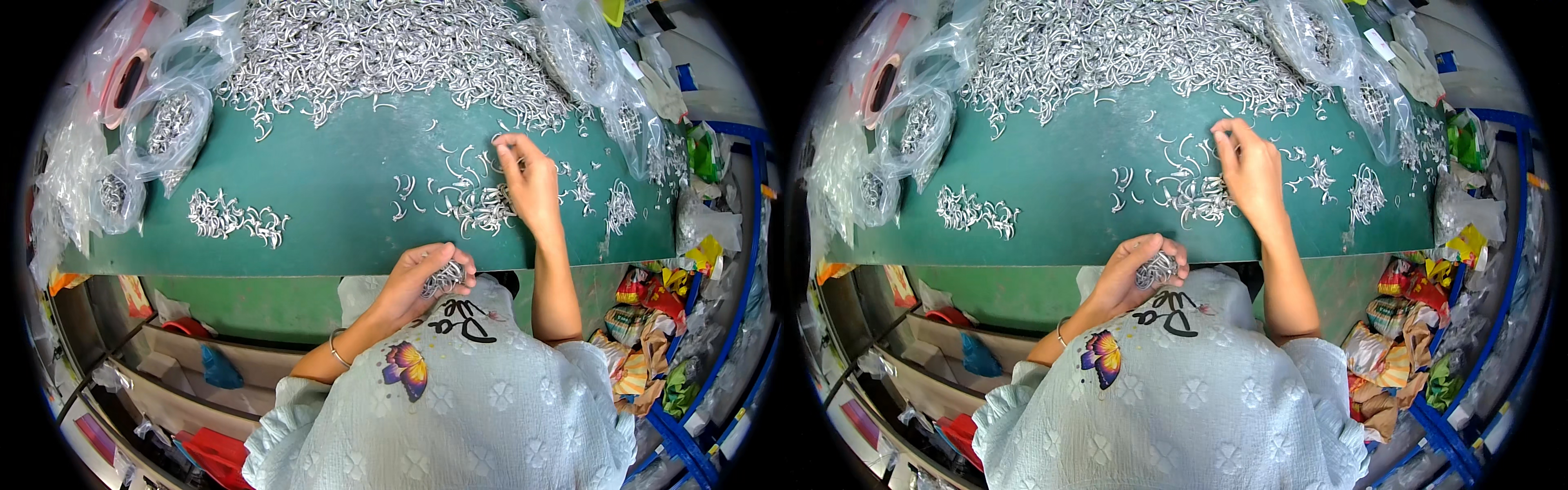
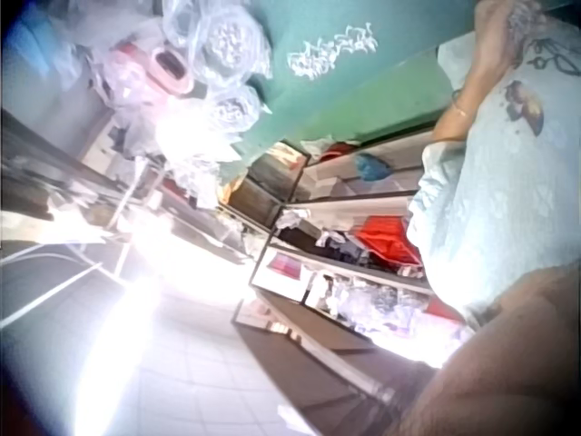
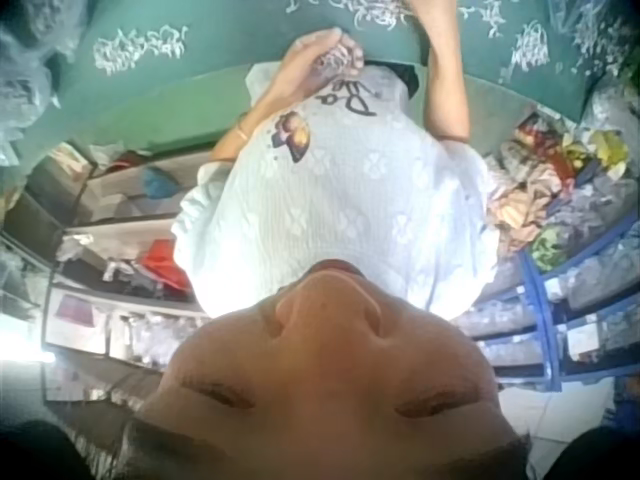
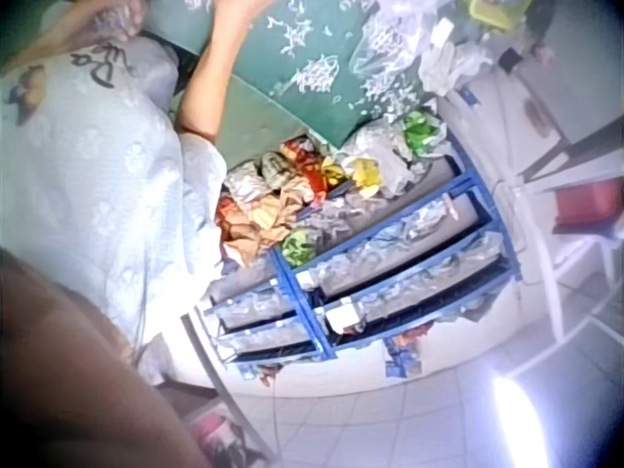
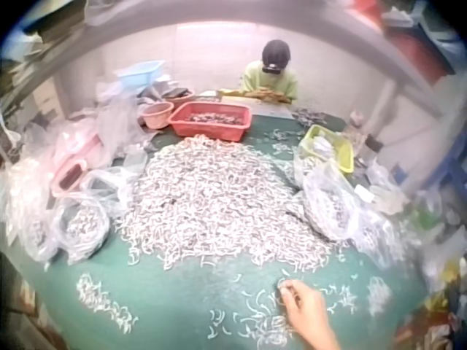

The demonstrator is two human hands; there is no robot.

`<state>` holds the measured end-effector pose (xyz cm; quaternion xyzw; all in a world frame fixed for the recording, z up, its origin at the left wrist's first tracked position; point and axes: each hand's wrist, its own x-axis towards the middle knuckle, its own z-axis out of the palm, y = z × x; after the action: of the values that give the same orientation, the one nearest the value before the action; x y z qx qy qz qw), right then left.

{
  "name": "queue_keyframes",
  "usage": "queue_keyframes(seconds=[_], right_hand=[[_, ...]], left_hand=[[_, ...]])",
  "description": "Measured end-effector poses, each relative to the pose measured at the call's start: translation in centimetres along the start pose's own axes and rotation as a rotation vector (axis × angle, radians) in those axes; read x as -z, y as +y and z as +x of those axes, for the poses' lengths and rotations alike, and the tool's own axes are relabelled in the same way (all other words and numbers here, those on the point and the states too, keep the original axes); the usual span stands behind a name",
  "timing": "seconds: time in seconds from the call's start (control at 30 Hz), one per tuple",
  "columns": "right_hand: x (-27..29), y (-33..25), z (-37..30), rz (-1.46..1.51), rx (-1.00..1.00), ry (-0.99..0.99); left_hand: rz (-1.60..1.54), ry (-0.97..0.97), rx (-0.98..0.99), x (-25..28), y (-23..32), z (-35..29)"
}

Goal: The person sorts small, silver-colored metal pieces from a large pile on a green table by hand, gathering them into their palm and then picking them one by one.

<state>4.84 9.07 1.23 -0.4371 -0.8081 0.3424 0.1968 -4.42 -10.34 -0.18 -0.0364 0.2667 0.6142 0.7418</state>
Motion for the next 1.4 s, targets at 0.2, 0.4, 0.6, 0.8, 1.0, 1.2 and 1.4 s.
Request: queue_keyframes(seconds=[0.2,0.4,0.6,0.8,1.0,1.2,1.4], right_hand=[[4.7,1.6,-1.4,0.704,-0.340,-0.210],[11.1,6.3,-3.8,0.604,-0.415,0.176],[14.1,11.9,-6.0,-0.555,-0.194,0.350],[13.0,8.5,-6.2,-0.769,-0.170,0.368],[2.8,2.6,-3.9,-0.332,0.311,-0.014],[-2.5,-0.2,-3.6,-0.230,0.458,-0.192],[1.0,-0.2,-2.7,0.148,0.185,-0.216]], left_hand=[[0.028,0.027,-0.029,-0.1,0.3,-0.1],[0.050,0.014,-0.009,-0.2,0.1,0.6],[0.010,0.011,-0.022,-0.5,-0.2,0.6],[-0.013,0.028,-0.036,-0.3,-0.3,0.6],[0.116,0.028,-0.017,-0.8,-0.7,1.0],[0.076,0.006,-0.016,-0.2,0.0,0.1],[0.023,0.023,-0.042,0.0,-0.4,-0.6]])
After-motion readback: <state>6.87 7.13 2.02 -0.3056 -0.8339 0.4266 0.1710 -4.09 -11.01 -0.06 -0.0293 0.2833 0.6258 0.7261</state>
